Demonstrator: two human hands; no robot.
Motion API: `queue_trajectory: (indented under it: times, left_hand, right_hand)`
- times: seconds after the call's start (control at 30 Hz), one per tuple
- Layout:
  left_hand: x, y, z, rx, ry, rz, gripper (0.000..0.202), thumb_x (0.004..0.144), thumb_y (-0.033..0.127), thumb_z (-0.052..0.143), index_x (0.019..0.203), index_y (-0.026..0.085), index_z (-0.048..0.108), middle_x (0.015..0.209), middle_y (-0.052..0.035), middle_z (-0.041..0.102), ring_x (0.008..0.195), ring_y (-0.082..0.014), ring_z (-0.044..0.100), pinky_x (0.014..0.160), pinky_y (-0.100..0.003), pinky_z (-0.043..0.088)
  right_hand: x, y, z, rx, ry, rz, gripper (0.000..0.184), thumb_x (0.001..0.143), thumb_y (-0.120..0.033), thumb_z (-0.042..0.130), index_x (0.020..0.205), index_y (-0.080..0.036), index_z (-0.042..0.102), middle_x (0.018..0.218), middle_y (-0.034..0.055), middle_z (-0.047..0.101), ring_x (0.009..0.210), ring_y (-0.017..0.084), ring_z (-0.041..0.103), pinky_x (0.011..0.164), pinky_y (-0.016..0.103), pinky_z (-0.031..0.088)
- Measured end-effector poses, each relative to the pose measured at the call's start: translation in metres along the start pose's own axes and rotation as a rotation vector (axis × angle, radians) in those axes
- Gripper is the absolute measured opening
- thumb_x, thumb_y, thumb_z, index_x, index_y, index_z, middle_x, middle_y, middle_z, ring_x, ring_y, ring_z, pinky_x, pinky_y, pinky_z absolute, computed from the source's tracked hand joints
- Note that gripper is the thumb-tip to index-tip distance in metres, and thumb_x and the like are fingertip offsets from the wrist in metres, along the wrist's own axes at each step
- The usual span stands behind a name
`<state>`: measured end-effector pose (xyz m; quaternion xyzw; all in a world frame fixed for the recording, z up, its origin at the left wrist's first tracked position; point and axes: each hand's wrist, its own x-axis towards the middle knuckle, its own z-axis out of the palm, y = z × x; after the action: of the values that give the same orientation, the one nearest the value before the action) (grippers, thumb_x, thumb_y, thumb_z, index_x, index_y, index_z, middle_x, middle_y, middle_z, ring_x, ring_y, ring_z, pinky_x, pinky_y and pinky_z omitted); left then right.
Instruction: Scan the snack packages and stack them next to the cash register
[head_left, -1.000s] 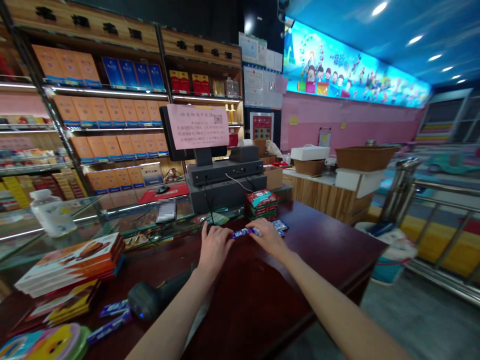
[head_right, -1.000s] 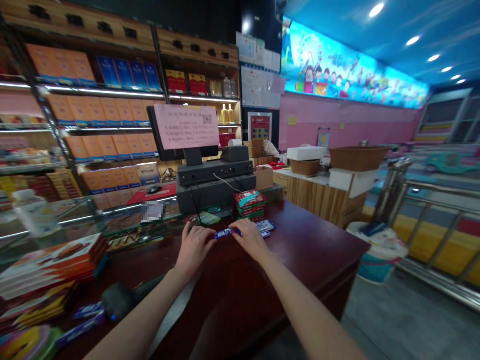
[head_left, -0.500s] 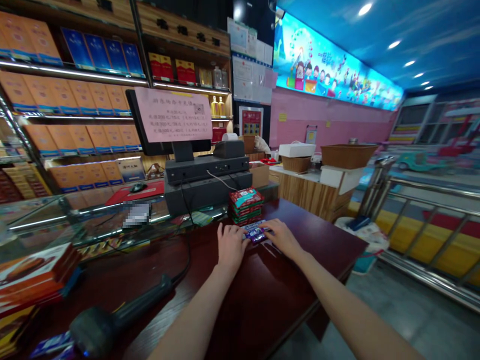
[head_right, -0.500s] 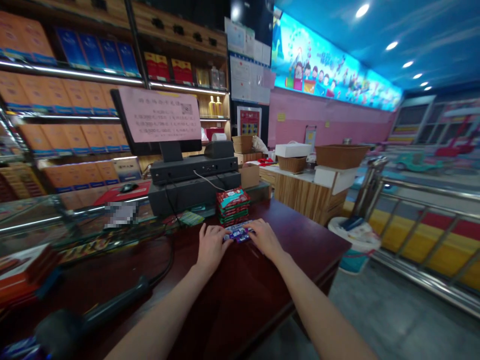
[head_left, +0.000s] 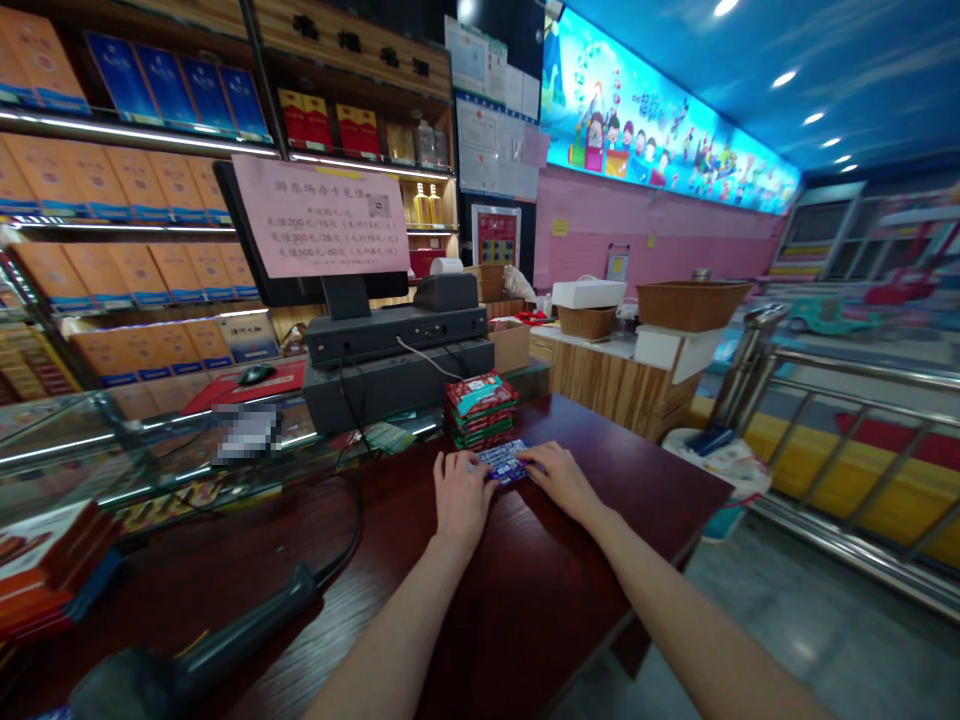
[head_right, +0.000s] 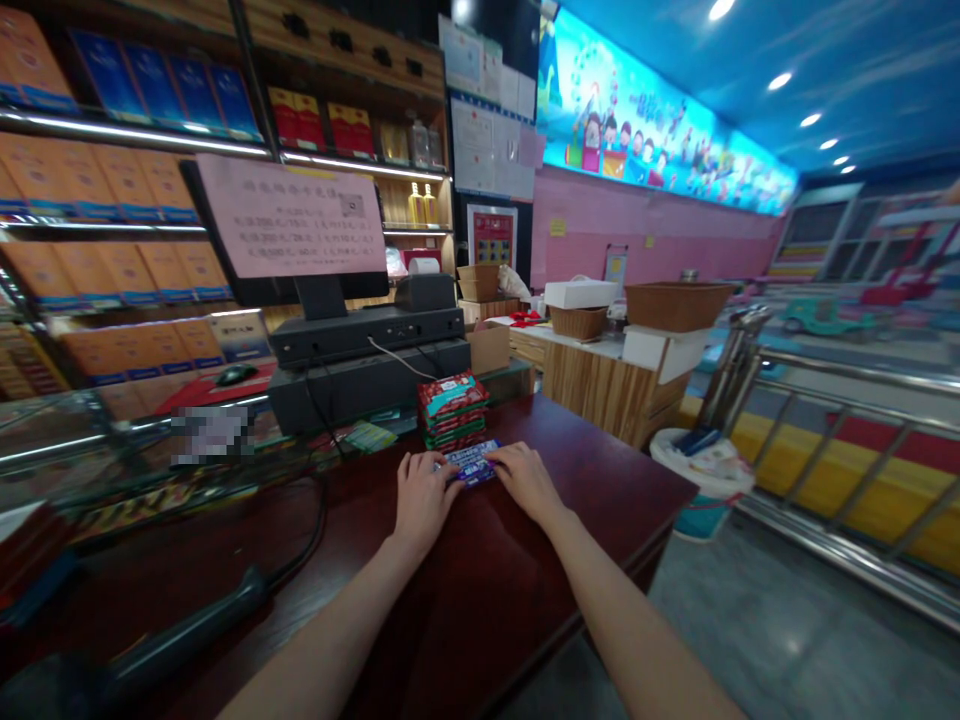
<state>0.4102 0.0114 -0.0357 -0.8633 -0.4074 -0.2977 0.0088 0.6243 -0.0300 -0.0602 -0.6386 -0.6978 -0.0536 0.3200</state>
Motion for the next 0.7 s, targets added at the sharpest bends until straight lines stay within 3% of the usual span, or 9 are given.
queue_trajectory:
  times: [0.4, 0.7]
  left_hand:
    - [-0.001, 0.001, 0.002, 0.008, 0.013, 0.018, 0.017, 0.085, 0.032, 0.071, 0.102, 0.027, 0.074, 0.109, -0.0032, 0.064, 0.112, -0.0241, 0.053, 0.115, -0.051, 0.032]
    - [-0.004, -0.002, -0.008, 0.015, -0.008, 0.003, 0.025, 0.085, 0.030, 0.071, 0.109, 0.025, 0.071, 0.115, -0.0044, 0.064, 0.112, -0.0253, 0.053, 0.105, -0.046, 0.041]
  right_hand:
    - [-0.003, -0.001, 0.001, -0.015, 0.010, 0.011, 0.025, 0.092, -0.016, 0.061, 0.111, -0.028, 0.072, 0.113, 0.0038, 0.075, 0.106, 0.024, 0.061, 0.092, 0.040, 0.046]
    - [-0.004, -0.005, -0.002, -0.019, 0.018, 0.018, 0.029, 0.089, -0.014, 0.060, 0.113, -0.026, 0.071, 0.114, 0.0053, 0.074, 0.107, 0.025, 0.060, 0.093, 0.041, 0.047]
